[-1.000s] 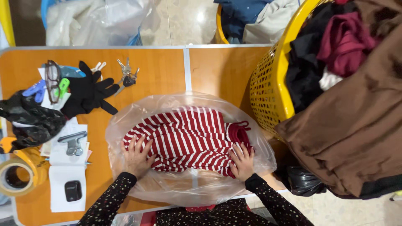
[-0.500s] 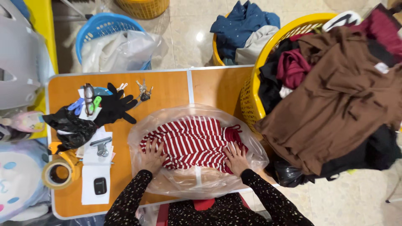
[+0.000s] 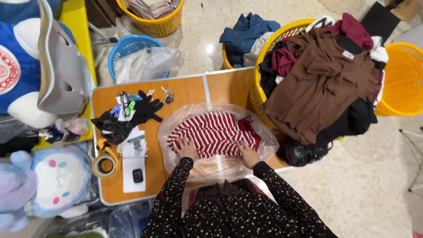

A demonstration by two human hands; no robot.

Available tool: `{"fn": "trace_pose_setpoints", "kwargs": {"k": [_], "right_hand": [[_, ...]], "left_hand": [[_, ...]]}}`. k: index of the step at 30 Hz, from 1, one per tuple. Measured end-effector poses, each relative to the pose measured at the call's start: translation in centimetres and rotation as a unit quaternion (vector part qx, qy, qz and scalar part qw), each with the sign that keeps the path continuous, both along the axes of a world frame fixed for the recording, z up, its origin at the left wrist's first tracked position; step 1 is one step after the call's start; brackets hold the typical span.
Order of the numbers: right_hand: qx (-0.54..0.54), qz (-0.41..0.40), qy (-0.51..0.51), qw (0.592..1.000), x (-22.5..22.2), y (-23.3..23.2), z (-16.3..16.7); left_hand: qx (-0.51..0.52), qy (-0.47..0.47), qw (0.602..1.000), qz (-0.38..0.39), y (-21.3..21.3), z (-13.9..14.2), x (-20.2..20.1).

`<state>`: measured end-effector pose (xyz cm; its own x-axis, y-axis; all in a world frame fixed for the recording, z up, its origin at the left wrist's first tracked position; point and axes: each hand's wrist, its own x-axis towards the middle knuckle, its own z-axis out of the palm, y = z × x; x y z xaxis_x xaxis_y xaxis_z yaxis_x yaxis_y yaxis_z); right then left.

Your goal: The person opens a black plastic bag on the table, then takes garments one at a time from a yellow laundry basket and stacks them on the table, smoothing each item flat with both hands before adding the next piece.

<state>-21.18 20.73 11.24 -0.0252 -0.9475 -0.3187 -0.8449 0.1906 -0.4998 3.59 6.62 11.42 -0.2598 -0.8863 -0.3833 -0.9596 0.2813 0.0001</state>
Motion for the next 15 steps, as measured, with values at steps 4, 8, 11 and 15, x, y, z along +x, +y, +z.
{"fn": "trace_pose_setpoints", "kwargs": {"k": [4,8,11,15], "right_hand": [[-0.053,0.040,-0.032,0.997,1.5,1.4,0.9],[-0.027,0.045,-0.042,0.998,2.4,2.5,1.4],[-0.032,0.030,-0.037,0.998,1.7,2.9,1.9],[-0.146,-0.038,-0.026,0.988,-1.2,2.8,4.7]], "left_hand": [[0.147,0.108,0.983,0.011,2.0,0.2,-0.8],[0.359,0.152,0.920,-0.036,3.0,0.3,-2.1],[0.432,0.104,0.891,-0.098,0.8,2.3,-6.8],[0.292,0.605,0.705,-0.226,-6.5,11.1,-16.9]]}}
